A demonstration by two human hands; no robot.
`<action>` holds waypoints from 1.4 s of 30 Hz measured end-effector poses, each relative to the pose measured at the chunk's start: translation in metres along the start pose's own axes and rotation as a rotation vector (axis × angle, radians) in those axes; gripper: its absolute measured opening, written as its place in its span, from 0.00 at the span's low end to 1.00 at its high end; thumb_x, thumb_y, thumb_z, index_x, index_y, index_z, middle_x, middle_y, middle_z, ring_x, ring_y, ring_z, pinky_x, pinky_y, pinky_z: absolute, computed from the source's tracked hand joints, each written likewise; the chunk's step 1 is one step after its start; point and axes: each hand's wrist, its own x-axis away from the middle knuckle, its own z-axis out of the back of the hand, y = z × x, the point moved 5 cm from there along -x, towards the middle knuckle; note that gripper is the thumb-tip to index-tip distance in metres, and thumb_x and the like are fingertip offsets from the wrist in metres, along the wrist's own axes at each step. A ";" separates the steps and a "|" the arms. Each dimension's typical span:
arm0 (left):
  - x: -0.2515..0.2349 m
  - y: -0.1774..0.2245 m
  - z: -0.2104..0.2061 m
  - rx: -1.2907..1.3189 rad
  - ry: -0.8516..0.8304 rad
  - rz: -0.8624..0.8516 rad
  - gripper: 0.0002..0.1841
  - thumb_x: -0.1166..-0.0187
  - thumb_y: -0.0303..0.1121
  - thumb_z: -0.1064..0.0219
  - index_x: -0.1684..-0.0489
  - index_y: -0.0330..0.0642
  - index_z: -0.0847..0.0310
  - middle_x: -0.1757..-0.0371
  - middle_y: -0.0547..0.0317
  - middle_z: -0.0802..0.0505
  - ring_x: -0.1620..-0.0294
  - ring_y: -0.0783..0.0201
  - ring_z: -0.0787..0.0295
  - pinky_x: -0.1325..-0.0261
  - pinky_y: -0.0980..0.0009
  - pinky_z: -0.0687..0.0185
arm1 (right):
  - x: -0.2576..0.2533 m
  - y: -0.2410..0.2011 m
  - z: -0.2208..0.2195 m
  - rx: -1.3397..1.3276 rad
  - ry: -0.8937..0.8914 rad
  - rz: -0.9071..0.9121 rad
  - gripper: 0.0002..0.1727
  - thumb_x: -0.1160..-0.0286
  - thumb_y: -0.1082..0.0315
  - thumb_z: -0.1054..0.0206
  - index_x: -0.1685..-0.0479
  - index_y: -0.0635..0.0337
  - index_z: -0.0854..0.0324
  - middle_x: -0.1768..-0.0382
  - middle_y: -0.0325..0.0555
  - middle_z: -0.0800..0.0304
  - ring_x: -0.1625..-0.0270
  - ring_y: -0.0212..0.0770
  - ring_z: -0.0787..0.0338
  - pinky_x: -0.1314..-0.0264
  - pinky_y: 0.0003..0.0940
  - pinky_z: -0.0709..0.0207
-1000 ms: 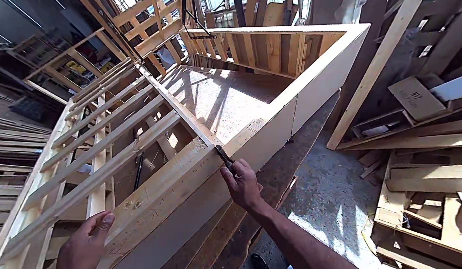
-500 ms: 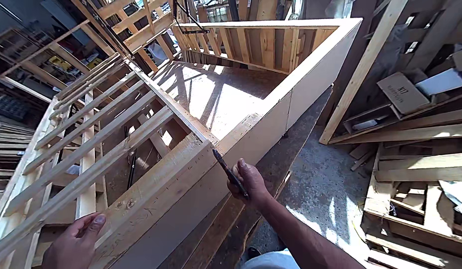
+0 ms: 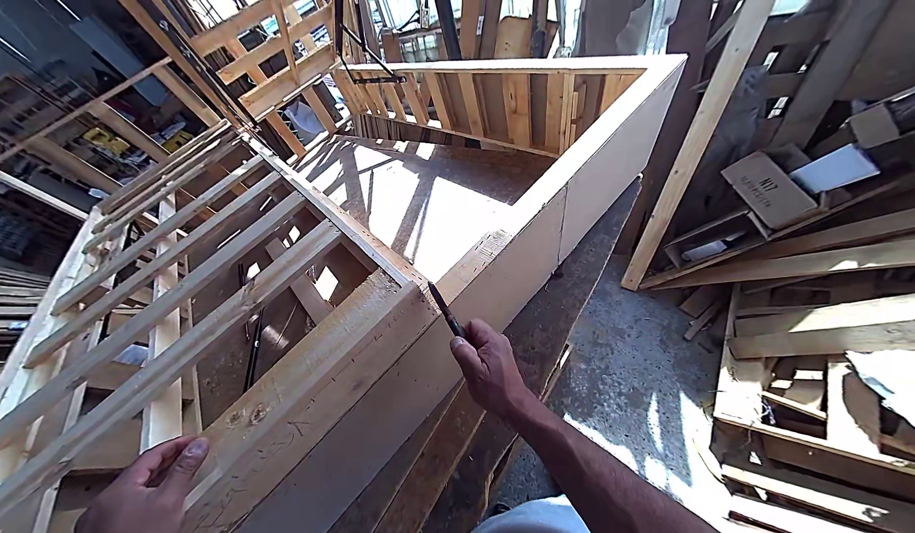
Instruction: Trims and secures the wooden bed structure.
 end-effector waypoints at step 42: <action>0.003 0.008 0.000 0.047 0.000 -0.027 0.25 0.12 0.47 0.40 0.40 0.28 0.15 0.50 0.39 0.08 0.53 0.61 0.12 0.42 0.61 0.17 | -0.058 -0.030 0.044 0.137 -0.649 -0.261 0.28 0.08 0.45 0.46 0.68 0.58 0.16 0.74 0.39 0.20 0.74 0.32 0.26 0.69 0.32 0.33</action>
